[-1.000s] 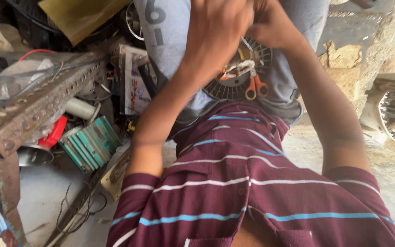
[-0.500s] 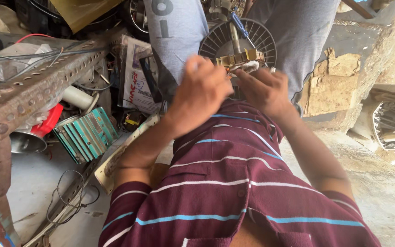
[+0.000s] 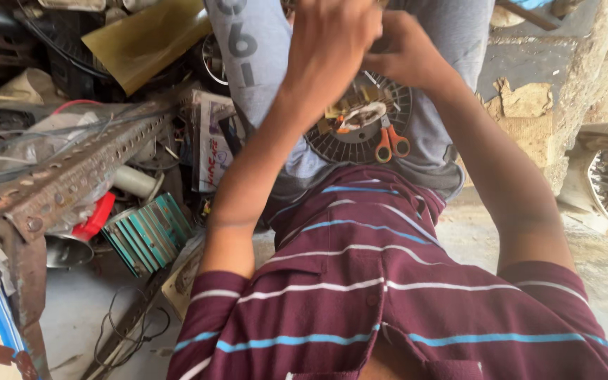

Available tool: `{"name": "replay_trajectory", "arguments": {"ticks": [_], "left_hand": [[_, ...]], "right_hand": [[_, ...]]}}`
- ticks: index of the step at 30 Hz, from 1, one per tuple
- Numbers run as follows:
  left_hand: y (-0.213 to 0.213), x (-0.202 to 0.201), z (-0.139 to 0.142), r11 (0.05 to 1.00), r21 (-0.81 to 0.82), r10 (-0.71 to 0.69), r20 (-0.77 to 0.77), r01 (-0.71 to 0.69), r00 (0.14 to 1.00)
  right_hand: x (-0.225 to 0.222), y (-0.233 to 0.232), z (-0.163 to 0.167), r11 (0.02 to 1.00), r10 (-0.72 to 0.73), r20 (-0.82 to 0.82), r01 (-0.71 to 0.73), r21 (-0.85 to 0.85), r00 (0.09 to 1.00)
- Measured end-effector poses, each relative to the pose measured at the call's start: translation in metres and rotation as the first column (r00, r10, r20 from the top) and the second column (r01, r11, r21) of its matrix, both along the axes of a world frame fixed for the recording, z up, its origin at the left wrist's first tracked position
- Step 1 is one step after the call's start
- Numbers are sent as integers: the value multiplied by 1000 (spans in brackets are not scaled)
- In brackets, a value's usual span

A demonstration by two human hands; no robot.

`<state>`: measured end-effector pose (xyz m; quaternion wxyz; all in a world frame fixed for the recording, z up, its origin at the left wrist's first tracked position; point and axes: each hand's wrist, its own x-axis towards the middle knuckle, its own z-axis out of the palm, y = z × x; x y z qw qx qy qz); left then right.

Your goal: The person sits on the floor and uses a screwdriver to adjust and tighten components on a small electrical motor or fan assembly. They repeatedly rotate the motor housing and manipulate internal parts with both hands.

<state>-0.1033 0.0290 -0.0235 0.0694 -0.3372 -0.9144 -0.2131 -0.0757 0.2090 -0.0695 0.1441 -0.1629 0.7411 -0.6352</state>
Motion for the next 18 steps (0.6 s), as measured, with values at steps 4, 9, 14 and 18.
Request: {"name": "replay_trajectory", "arguments": {"ticks": [4, 9, 14, 18], "left_hand": [[-19, 74, 14, 991, -91, -112, -157, 99, 981], [-25, 138, 14, 962, -149, -240, -46, 231, 970], [-53, 137, 22, 975, -114, -193, -20, 190, 981], [-65, 99, 15, 997, -76, 9, 90, -2, 996]], "right_hand": [[-19, 18, -10, 943, 333, -259, -313, 115, 907], [18, 26, 15, 930, 205, -426, -39, 365, 881], [97, -2, 19, 877, 146, -758, 271, 397, 636], [134, -25, 4, 839, 0, -631, 344, 422, 776]]}}
